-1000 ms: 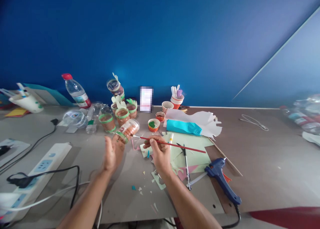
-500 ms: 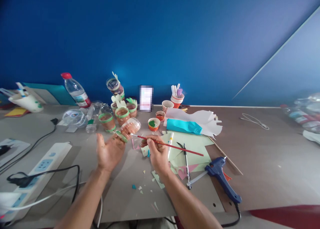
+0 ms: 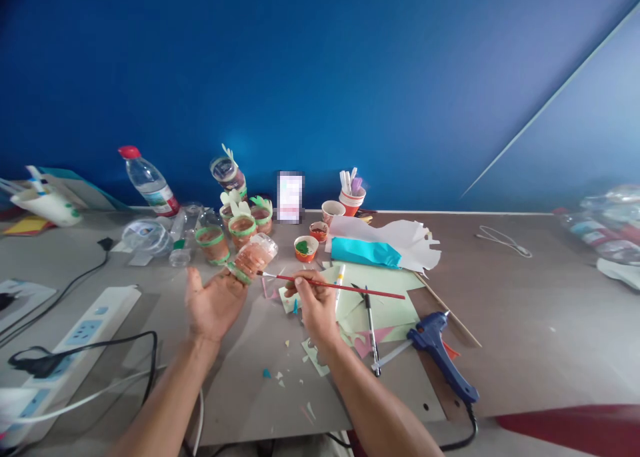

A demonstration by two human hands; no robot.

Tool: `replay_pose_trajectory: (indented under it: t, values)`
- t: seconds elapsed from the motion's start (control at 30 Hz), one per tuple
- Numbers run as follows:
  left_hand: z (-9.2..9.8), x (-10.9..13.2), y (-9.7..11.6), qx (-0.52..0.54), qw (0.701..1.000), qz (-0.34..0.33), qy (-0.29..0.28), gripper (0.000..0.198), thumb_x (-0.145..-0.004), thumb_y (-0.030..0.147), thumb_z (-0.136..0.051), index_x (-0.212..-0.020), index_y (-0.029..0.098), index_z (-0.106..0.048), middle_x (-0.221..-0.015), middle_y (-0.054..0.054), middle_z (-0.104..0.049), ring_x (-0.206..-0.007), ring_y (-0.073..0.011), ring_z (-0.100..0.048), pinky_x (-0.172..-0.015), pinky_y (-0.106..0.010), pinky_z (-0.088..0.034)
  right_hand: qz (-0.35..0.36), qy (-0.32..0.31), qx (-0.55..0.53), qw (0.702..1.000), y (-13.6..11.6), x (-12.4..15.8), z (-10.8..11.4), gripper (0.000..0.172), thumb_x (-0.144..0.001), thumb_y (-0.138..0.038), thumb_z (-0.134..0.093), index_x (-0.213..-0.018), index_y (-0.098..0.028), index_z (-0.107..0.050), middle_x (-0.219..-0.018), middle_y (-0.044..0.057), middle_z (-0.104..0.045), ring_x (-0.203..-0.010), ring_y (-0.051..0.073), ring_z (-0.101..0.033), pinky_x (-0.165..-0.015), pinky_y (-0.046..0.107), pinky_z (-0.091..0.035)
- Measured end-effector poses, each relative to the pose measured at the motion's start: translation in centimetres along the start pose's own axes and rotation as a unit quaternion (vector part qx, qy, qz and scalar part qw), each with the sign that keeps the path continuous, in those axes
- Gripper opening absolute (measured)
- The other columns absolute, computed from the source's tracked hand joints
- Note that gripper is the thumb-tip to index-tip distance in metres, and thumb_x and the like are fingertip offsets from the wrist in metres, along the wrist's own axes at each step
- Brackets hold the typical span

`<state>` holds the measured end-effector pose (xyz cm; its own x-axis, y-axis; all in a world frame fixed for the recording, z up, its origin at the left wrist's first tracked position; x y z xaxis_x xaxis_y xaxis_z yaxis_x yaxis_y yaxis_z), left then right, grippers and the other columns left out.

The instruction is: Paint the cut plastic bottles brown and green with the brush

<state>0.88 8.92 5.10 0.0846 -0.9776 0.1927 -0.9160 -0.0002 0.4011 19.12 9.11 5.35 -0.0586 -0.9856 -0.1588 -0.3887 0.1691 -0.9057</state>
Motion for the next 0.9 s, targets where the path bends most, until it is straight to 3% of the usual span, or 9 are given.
replay_pose_trajectory:
  t: [0.17, 0.27, 0.33, 0.57, 0.73, 0.9]
  values:
    - [0.0, -0.3, -0.9, -0.119, 0.991, -0.04, -0.037, 0.078, -0.088, 0.072, -0.024, -0.1, 0.009, -0.069, -0.098, -0.017, -0.073, -0.108, -0.0256, -0.064, -0.099, -0.04, -0.045, 0.029, 0.02, -0.038, 0.999, -1.2, -0.6, 0.9, 0.009, -0.08, -0.029, -0.066, -0.079, -0.021, -0.069, -0.067, -0.001, -0.067, -0.057, 0.014, -0.061, -0.06, 0.03, -0.049]
    - [-0.1, -0.1, -1.1, -0.223, 0.965, -0.116, -0.079, 0.071, -0.077, 0.077, -0.046, -0.1, 0.015, -0.07, -0.105, -0.012, -0.072, -0.115, -0.0272, -0.059, -0.102, -0.039, -0.043, 0.025, -0.007, -0.021, 0.999, -1.4, -0.4, 0.3, 0.01, -0.08, -0.03, -0.066, -0.081, -0.021, -0.069, -0.067, 0.0, -0.067, -0.058, 0.014, -0.062, -0.061, 0.03, -0.049]
    - [0.0, 0.0, -1.8, -0.273, 0.95, -0.115, -0.102, 0.071, -0.075, 0.078, -0.047, -0.105, 0.018, -0.069, -0.112, -0.011, -0.07, -0.118, -0.0276, -0.057, -0.103, -0.04, -0.042, 0.017, -0.029, -0.005, 0.999, -1.3, -0.2, -0.1, 0.011, -0.08, -0.031, -0.067, -0.081, -0.021, -0.068, -0.066, 0.0, -0.066, -0.058, 0.015, -0.061, -0.06, 0.03, -0.049]
    - [0.1, 0.2, -1.6, -0.303, 0.939, -0.12, -0.111, 0.076, -0.075, 0.081, -0.042, -0.107, 0.018, -0.069, -0.113, -0.013, -0.07, -0.118, -0.0293, -0.058, -0.102, -0.041, -0.043, 0.046, -0.045, 0.058, 0.996, -2.3, -0.5, 0.1, 0.011, -0.082, -0.03, -0.063, -0.08, -0.02, -0.067, -0.066, 0.0, -0.064, -0.059, 0.015, -0.061, -0.059, 0.029, -0.048]
    - [0.5, -0.1, -2.0, -0.301, 0.941, -0.102, -0.112, 0.074, -0.075, 0.081, -0.042, -0.106, 0.019, -0.069, -0.11, -0.012, -0.072, -0.119, -0.03, -0.058, -0.103, -0.043, -0.042, 0.098, 0.009, 0.11, 0.989, -3.6, -1.1, 2.0, 0.012, -0.085, -0.029, -0.061, -0.081, -0.02, -0.068, -0.07, 0.001, -0.066, -0.062, 0.015, -0.061, -0.062, 0.03, -0.047]
    - [0.8, -0.2, -1.5, -0.328, 0.929, -0.141, -0.098, 0.061, -0.075, 0.074, -0.053, -0.092, 0.018, -0.071, -0.109, -0.012, -0.072, -0.124, -0.0314, -0.053, -0.105, -0.041, -0.04, 0.057, -0.064, 0.068, 0.994, -2.8, -0.9, 0.7, 0.014, -0.084, -0.034, -0.063, -0.083, -0.021, -0.068, -0.068, 0.001, -0.066, -0.058, 0.016, -0.061, -0.06, 0.032, -0.049]
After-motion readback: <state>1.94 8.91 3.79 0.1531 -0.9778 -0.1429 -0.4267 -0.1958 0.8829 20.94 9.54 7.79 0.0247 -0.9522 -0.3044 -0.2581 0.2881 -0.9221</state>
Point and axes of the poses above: each hand's wrist, its own x-axis away from the middle knuckle, its own z-axis out of the back of the hand, y = z × x, the point moved 8 cm from there along -x, towards the middle knuckle
